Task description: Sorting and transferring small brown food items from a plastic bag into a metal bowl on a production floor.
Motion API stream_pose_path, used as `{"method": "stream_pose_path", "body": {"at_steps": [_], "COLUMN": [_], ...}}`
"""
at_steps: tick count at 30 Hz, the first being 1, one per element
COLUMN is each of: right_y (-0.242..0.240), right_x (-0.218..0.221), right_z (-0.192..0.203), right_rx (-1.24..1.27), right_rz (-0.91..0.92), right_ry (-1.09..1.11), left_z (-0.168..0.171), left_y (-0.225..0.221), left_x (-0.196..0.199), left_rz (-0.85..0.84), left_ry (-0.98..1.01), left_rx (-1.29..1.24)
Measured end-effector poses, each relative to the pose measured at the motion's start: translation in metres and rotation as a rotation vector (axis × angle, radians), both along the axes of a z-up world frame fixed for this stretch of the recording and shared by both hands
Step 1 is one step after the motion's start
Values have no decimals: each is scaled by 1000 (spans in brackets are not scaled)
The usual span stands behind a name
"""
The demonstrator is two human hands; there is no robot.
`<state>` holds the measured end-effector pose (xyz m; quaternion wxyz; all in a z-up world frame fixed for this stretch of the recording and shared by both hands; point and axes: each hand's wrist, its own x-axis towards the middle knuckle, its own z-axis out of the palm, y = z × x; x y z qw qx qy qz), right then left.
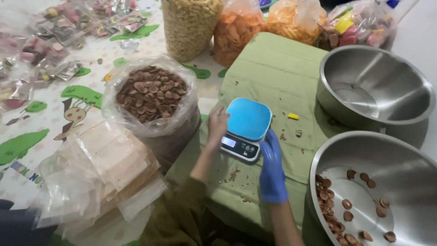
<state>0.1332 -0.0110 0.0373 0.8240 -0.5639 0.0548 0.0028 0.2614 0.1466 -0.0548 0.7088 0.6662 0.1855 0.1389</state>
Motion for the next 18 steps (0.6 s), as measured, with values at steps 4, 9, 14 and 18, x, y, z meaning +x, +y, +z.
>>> {"method": "stream_pose_path", "body": {"at_steps": [4,9,14,18], "right_y": [-6,-64,-79,-159], "right_x": [-73,-141,-169,-150], "right_z": [31,-59,-51,-147], "right_rx": [-166,-446,-860,-1087], "right_rz": [-57,-82,-309,-276], "right_ry": [183,-38,-366,-657], "left_z": [77,69,-8,-10], "left_y": [-52,-82,-46,-45], "left_x": [-90,-156,-133,-126], "left_rz": [-360,-699,-171,-280], "left_ry": [68,-47,31,92], "left_rx": [146,313,1200,1216]}}
